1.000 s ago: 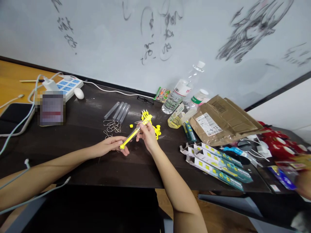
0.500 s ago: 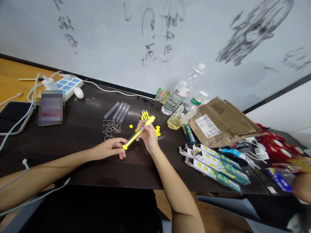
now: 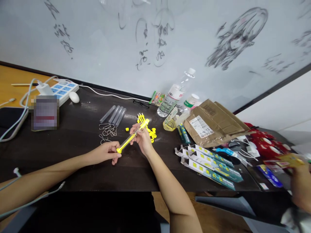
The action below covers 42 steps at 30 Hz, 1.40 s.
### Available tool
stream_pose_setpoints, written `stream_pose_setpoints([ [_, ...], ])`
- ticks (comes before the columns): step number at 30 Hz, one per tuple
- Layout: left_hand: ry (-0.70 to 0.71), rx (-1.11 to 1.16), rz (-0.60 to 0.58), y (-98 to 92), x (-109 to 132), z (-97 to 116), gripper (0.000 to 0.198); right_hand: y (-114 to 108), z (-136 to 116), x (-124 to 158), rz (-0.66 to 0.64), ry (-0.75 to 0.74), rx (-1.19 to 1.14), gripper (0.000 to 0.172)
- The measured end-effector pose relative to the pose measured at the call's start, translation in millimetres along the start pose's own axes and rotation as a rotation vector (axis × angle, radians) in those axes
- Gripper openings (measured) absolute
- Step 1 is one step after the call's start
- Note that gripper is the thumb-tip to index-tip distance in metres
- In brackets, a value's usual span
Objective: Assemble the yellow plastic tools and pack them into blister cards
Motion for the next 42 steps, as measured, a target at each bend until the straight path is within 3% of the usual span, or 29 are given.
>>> stream_pose_setpoints([
  [7, -0.004, -0.069, 0.023, 0.3, 2.5, 3.3, 0.030, -0.6, 2.0, -0.2, -0.022, -0.004, 0.008, 0.018],
  [19, -0.005, -0.224, 0.051, 4.0, 6.0, 8.0, 0.030, 1.1, 6.7, -0.5, -0.028, 0.052, 0.038, 0.025],
  [25, 0.013, -0.241, 0.093, 1.3, 5.2, 3.4, 0.030, 5.7, 19.7, 3.3, -0.093, 0.132, 0.118, 0.029],
  [27, 0.014, -0.197, 0.105, -0.5, 3.6, 2.3, 0.027, 5.6, 21.2, 2.7, -0.057, 0.125, 0.127, 0.030],
  [32, 0.051, -0.159, 0.211, -5.3, 0.8, 7.7, 0.017, -6.9, 7.8, -3.9, 0.176, 0.003, 0.110, 0.029],
  [36, 0.094, -0.172, 0.235, -6.0, 2.0, 10.5, 0.019, -15.5, -3.3, -6.8, 0.269, -0.075, 0.094, 0.028],
  [42, 0.255, -0.583, 0.162, -4.9, 4.9, 9.7, 0.023, -7.5, 1.8, -3.8, 0.235, -0.033, 0.083, 0.028],
])
Point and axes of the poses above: each hand's wrist, its own x-axis away from the middle knuckle, its own y-axis out of the palm, z = x × y, the point moved 2 cm from there along -x, towards the middle knuckle, and after that the axes turned 2 degrees about y, right-handed, at the moved point
